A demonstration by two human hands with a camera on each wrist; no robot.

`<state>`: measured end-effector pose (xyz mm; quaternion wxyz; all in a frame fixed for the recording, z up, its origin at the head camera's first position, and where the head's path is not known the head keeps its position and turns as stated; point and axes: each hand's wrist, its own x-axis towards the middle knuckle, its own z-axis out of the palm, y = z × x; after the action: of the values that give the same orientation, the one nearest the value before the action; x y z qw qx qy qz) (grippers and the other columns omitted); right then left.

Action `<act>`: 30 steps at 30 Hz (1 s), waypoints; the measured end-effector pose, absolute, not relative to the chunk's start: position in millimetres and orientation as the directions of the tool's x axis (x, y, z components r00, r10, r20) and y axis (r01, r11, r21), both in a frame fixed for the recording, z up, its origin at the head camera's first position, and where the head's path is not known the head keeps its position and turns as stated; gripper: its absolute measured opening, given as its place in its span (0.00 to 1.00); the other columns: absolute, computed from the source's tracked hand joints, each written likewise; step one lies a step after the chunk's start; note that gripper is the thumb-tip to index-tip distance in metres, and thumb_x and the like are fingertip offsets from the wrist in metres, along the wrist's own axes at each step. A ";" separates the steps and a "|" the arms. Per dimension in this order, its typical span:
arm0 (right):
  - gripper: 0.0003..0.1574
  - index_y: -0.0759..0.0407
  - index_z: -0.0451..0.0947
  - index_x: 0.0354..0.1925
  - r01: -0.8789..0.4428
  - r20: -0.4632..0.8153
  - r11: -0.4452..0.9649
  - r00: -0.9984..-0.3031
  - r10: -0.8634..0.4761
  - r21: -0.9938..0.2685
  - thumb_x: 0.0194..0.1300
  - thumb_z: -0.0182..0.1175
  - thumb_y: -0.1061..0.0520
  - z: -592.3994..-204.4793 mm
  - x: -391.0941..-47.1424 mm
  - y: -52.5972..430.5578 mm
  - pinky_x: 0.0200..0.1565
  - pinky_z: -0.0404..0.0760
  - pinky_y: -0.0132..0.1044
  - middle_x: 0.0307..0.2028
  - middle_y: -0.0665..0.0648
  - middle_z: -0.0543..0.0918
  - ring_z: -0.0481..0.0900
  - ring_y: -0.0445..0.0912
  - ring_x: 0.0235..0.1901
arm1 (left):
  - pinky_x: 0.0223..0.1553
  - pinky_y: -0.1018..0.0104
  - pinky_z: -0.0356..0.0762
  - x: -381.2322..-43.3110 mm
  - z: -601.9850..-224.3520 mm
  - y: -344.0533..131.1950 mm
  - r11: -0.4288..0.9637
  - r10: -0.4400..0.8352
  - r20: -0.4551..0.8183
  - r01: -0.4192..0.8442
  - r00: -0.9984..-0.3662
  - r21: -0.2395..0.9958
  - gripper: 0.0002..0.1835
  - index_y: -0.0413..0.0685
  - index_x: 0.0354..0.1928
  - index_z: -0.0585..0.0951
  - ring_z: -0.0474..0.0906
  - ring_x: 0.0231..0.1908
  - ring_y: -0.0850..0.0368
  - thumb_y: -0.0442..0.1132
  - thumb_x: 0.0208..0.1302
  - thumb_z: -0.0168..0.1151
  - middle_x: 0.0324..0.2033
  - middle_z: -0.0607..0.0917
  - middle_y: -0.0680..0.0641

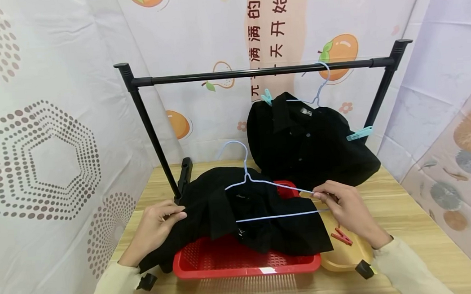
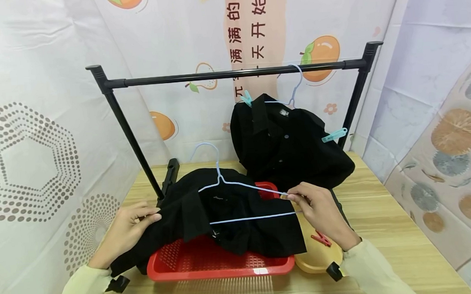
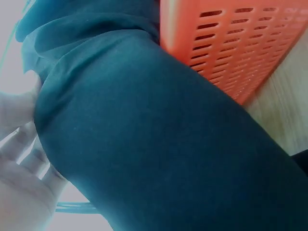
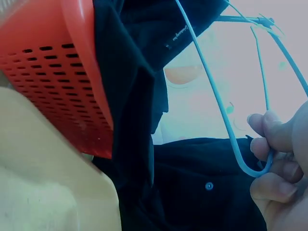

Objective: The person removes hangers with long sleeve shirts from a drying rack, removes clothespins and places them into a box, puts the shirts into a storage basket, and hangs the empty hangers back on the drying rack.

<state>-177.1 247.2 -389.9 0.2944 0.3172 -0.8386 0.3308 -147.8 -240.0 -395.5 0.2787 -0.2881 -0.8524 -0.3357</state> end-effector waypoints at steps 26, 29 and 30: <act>0.16 0.57 0.87 0.38 -0.628 0.708 0.701 -0.660 -0.250 -0.338 0.57 0.71 0.75 -396.6 -175.4 291.6 0.34 0.68 0.25 0.31 0.45 0.81 0.70 0.35 0.27 | 0.28 0.69 0.75 -148.4 -422.1 -246.3 0.699 0.332 0.486 0.556 -0.809 0.448 0.07 0.46 0.34 0.91 0.74 0.27 0.70 0.27 0.54 0.77 0.28 0.85 0.60; 0.16 0.57 0.87 0.38 -0.619 0.710 0.710 -0.661 -0.241 -0.336 0.58 0.70 0.75 -397.6 -175.5 293.3 0.34 0.69 0.25 0.31 0.45 0.83 0.72 0.36 0.28 | 0.30 0.68 0.76 -149.3 -426.0 -246.1 0.713 0.340 0.454 0.540 -0.824 0.447 0.07 0.46 0.34 0.91 0.74 0.28 0.70 0.29 0.55 0.77 0.28 0.85 0.60; 0.16 0.57 0.88 0.38 -0.617 0.711 0.712 -0.662 -0.238 -0.336 0.58 0.70 0.75 -397.8 -175.5 293.6 0.35 0.69 0.24 0.31 0.46 0.83 0.72 0.36 0.28 | 0.30 0.68 0.76 -149.4 -426.6 -246.0 0.716 0.342 0.442 0.535 -0.829 0.448 0.06 0.46 0.34 0.91 0.75 0.28 0.70 0.29 0.55 0.77 0.29 0.85 0.60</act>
<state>-175.5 293.6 -397.8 0.3285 0.2472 -0.8648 0.2882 -149.4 -246.0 -426.6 0.1662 -0.2406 -0.9113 -0.2897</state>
